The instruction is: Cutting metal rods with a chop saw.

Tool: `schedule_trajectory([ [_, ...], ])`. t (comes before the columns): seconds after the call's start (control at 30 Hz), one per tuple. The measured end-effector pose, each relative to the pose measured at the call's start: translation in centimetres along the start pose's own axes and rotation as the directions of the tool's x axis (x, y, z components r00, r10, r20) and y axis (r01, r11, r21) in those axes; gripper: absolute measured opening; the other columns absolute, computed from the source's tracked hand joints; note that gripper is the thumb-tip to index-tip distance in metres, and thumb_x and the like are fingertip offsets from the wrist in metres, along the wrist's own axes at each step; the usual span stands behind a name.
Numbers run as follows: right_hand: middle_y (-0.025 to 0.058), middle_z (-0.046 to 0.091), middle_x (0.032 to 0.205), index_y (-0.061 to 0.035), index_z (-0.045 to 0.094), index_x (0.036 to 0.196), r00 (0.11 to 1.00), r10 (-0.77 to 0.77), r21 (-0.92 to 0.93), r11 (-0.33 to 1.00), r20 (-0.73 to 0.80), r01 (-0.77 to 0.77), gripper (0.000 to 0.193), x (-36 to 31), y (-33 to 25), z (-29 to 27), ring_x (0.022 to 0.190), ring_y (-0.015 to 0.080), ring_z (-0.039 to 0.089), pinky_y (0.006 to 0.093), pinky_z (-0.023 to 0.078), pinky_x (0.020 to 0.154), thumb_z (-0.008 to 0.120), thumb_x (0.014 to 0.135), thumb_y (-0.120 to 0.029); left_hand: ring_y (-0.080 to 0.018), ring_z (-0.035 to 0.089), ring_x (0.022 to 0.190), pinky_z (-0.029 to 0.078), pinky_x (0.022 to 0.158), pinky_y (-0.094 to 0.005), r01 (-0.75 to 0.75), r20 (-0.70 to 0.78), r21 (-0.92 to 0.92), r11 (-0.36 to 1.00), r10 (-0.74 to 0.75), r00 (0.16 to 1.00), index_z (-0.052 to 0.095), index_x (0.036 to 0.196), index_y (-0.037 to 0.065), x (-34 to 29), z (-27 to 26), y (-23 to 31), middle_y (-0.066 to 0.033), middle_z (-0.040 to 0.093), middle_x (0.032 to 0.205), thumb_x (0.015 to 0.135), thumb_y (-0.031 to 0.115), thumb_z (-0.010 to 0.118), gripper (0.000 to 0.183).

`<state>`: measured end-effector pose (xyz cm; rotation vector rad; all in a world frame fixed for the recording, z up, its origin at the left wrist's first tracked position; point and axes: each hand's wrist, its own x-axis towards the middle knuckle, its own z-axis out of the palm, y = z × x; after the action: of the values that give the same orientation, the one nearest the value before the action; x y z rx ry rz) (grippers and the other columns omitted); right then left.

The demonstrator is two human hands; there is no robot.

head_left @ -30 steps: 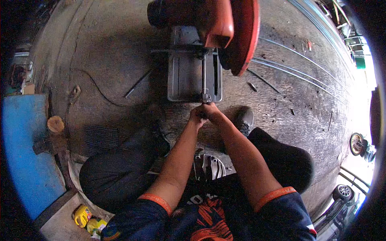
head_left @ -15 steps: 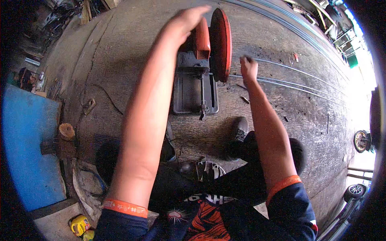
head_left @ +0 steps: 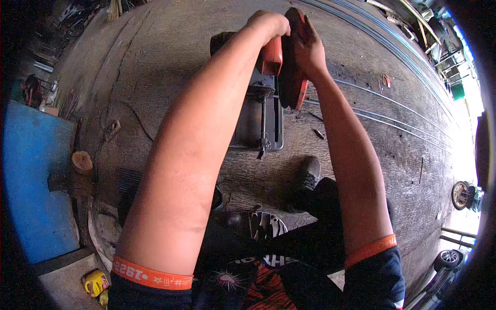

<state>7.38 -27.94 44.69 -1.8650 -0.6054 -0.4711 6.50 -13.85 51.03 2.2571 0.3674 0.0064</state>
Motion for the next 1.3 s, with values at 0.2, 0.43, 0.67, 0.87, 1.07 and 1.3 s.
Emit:
schedule_trajectory([
  [0.2,0.0203,0.058,0.124,-0.0050,0.057,0.125,0.710,-0.595,-0.841,0.103,0.375,0.531,0.053,3.5,1.4,0.8,0.116,0.0298,0.056,0.0362,0.044,0.097,0.062,0.073,-0.011,-0.0395,0.047,0.121,0.031,0.101,-0.0531,0.124,0.437,0.125,0.984,-0.167,0.884,0.056,0.129,0.003,7.2,-0.7,-0.1,-0.0197,0.057,0.129,0.082,0.046,0.067,0.065],
  [0.43,0.0225,0.041,0.142,0.0047,0.046,0.133,0.946,-0.251,-0.147,0.948,0.203,0.283,0.058,5.2,2.3,1.2,0.137,0.0333,0.033,0.0409,0.023,0.114,0.050,0.082,-0.024,-0.0354,0.061,0.096,0.044,0.085,-0.0527,0.017,0.409,0.257,0.966,-0.125,0.904,0.067,0.111,0.000,11.5,-1.1,1.1,-0.0145,0.066,0.115,0.086,0.031,0.065,0.040],
  [0.67,0.0262,0.048,0.133,0.0066,0.052,0.124,0.758,-0.262,-0.779,0.037,0.597,0.626,0.054,6.7,1.5,0.8,0.127,0.0379,0.043,0.0461,0.029,0.110,0.050,0.081,-0.026,-0.0339,0.060,0.103,0.044,0.089,-0.0481,0.014,0.298,0.298,0.955,-0.106,0.949,0.066,0.112,0.000,9.0,-2.5,2.8,-0.0173,0.064,0.117,0.083,0.025,0.061,0.039],
  [0.87,0.0222,0.046,0.138,0.0046,0.049,0.128,0.910,-0.358,-0.201,0.895,0.210,0.399,0.051,5.3,4.1,2.4,0.130,0.0323,0.042,0.0382,0.030,0.110,0.051,0.081,-0.015,-0.0326,0.059,0.108,0.045,0.092,-0.0442,0.022,0.133,0.315,0.949,-0.067,0.989,0.066,0.112,0.000,5.7,-2.8,3.4,-0.0198,0.063,0.118,0.080,0.021,0.058,0.038],
  [1.07,0.0177,0.060,0.121,-0.0051,0.054,0.123,0.956,-0.294,-0.173,0.942,-0.020,0.287,0.042,2.4,1.5,0.7,0.113,0.0290,0.058,0.0370,0.045,0.095,0.059,0.082,-0.017,-0.0314,0.058,0.114,0.046,0.095,-0.0402,0.036,0.010,0.306,0.951,-0.041,0.999,0.065,0.112,0.000,2.1,-2.2,3.0,-0.0222,0.061,0.120,0.078,0.016,0.055,0.039],
  [1.3,0.0162,0.060,0.126,-0.0087,0.049,0.135,0.991,0.133,0.025,0.991,-0.025,-0.133,0.053,-1.7,-1.6,-0.1,0.118,0.0273,0.057,0.0358,0.043,0.098,0.062,0.087,-0.027,-0.0331,0.062,0.109,0.050,0.090,-0.0391,0.090,-0.140,0.183,0.979,-0.065,0.988,0.062,0.117,0.001,-1.1,-0.2,0.9,-0.0222,0.062,0.118,0.075,0.018,0.059,0.046],
])
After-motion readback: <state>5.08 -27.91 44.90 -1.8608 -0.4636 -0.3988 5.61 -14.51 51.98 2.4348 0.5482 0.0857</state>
